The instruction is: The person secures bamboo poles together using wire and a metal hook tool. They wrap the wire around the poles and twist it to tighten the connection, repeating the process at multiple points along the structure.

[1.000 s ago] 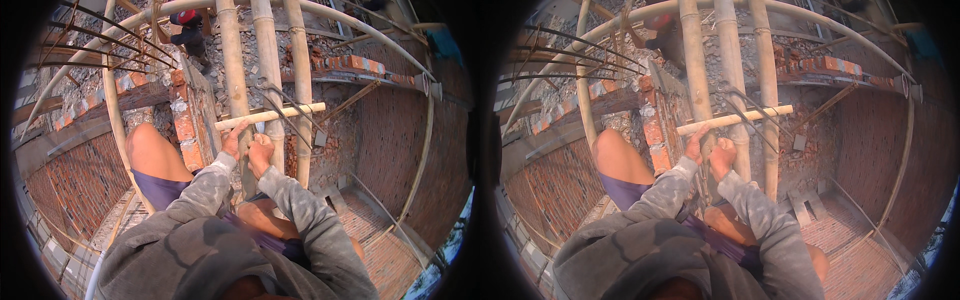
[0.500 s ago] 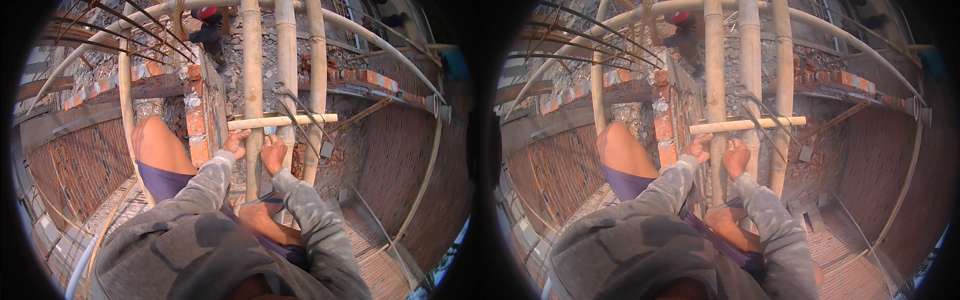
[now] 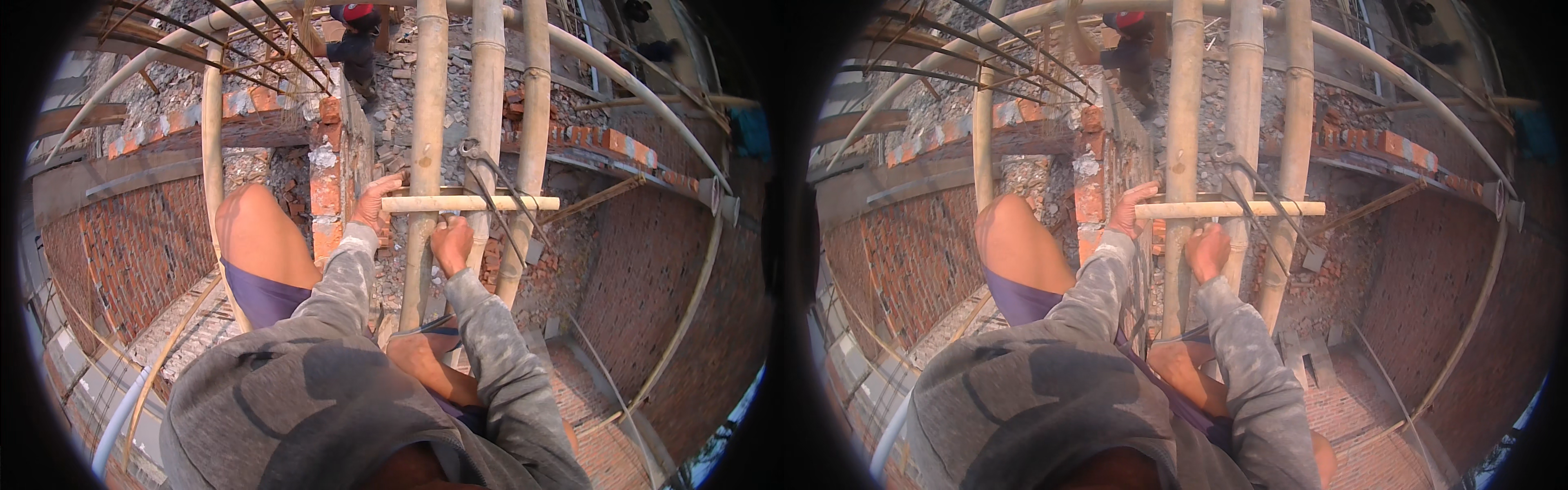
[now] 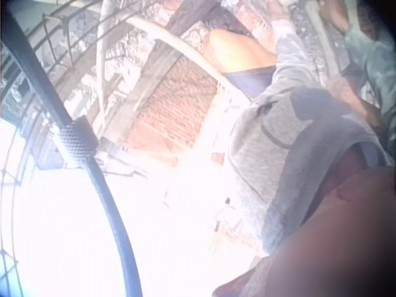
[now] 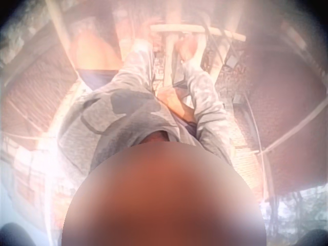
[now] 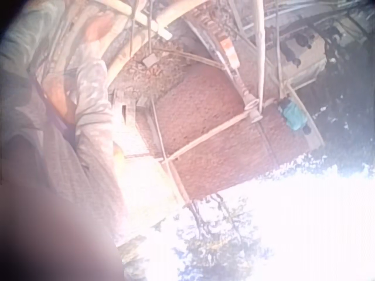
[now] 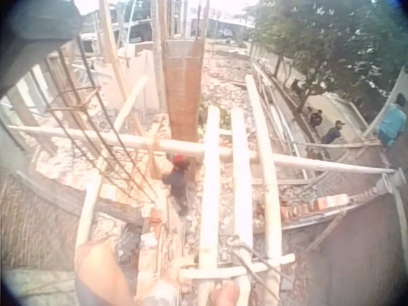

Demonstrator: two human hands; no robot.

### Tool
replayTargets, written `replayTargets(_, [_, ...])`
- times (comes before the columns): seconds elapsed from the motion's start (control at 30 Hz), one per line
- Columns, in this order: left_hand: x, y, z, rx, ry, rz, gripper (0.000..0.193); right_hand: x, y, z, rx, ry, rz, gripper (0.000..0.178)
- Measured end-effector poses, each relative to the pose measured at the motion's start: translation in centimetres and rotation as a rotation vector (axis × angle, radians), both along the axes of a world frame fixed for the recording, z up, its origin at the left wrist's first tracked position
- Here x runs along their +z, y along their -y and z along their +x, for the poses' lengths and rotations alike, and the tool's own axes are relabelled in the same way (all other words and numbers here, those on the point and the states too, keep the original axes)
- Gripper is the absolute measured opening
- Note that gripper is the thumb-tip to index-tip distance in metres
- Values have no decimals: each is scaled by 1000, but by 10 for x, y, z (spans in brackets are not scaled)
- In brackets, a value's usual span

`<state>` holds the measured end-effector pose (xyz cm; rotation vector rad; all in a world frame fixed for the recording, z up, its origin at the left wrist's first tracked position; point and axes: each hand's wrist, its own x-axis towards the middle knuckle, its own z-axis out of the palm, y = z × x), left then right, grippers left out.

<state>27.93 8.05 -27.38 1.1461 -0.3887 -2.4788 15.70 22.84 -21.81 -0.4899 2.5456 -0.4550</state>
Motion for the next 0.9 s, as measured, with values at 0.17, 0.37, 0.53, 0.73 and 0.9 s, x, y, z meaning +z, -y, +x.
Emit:
replayTargets(0.17, [0, 17, -5, -234, 214, -370, 33, 0, 4, -10, 74, 75, -48, 20])
replayTargets(0.37, [-16, -3, -15, -72, 296, -160, 47, 7, 4, -12, 231, -16, 1, 23])
replayTargets(0.53, [-32, 3, -3, 71, 349, -124, 71, 41, -6, -19, 316, 137, 192, 26])
replayTargets(0.73, [34, 68, -8, 183, 714, -730, 46, 133, -33, -80, 692, 246, 276, 29])
replayTargets(0.9, [118, 30, -41, -288, 715, -1754, 49, 226, -52, -167, 843, 226, 274, 24])
